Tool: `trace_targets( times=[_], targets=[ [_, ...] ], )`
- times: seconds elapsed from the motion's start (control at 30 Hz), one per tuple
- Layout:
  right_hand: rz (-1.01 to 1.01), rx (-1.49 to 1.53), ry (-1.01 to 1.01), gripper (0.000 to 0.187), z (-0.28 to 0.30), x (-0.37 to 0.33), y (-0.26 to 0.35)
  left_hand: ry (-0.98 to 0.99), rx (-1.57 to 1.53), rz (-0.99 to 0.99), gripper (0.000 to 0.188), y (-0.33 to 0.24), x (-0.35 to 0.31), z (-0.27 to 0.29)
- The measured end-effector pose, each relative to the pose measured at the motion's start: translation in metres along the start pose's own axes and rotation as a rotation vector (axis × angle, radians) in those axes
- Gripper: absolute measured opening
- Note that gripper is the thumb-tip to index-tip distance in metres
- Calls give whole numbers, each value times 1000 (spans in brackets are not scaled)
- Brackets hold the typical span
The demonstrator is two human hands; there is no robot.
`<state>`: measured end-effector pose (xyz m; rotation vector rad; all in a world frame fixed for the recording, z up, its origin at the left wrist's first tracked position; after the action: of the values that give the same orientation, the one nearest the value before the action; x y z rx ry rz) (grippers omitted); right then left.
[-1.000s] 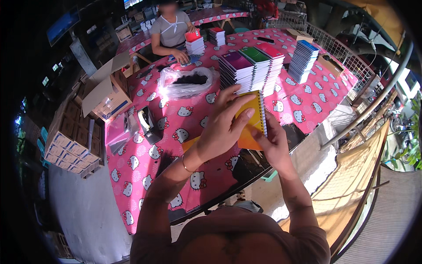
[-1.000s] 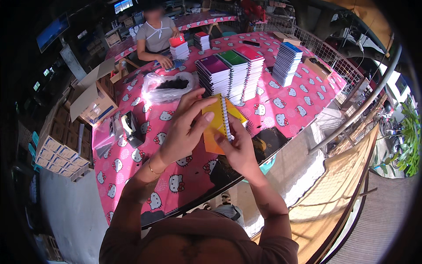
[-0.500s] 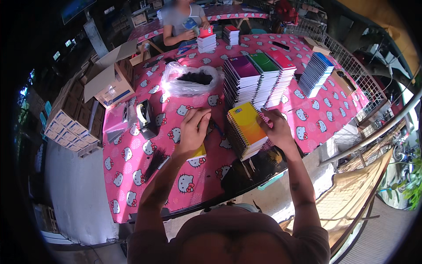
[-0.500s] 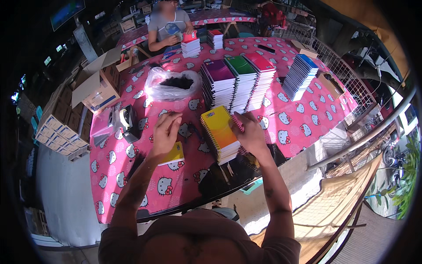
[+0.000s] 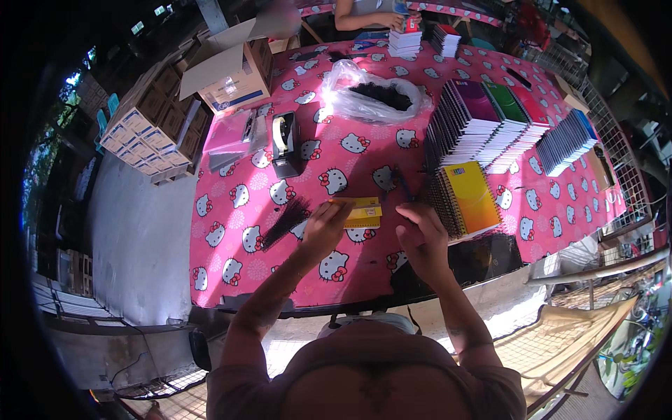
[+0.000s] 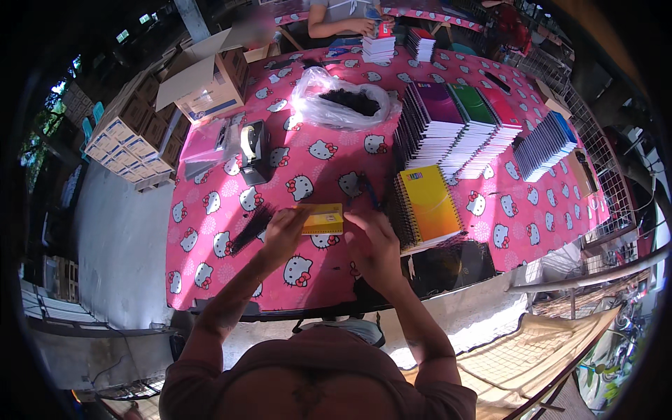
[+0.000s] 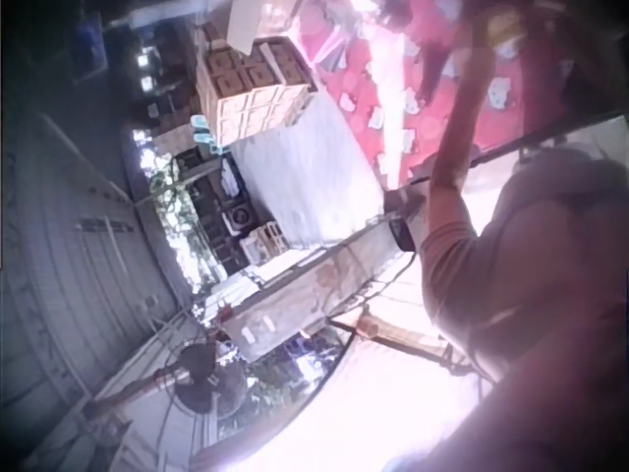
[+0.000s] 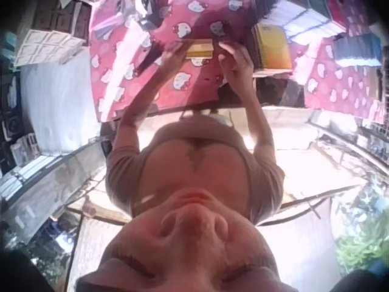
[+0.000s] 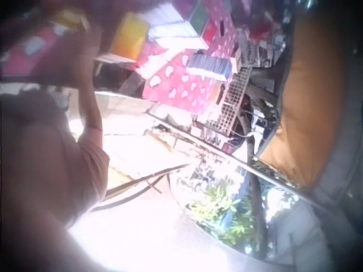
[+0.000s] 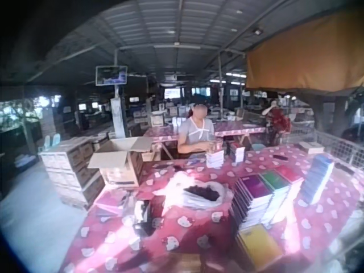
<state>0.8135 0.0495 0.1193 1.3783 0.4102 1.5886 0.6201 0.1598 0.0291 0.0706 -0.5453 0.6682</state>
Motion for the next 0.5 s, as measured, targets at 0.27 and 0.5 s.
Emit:
trace_targets(
  times=[0.27, 0.5],
  targets=[
    [-389, 502, 128, 44, -93, -12, -148, -71, -12, -88, 34, -8, 11, -2],
    [-378, 558, -39, 28, -106, -17, -142, 212, 241, 684, 33, 163, -98, -11]
  ],
)
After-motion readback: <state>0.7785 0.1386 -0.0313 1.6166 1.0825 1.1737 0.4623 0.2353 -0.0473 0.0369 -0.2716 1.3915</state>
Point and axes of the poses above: each hand's wrist, its own x-axis towards the middle knuckle, its own z-axis out of the back of the hand, y = z × x, the point moved 5 cm from there along x, towards the middle knuckle, and after that the axes turned 11 degrees about x, right-handed, at the moved point
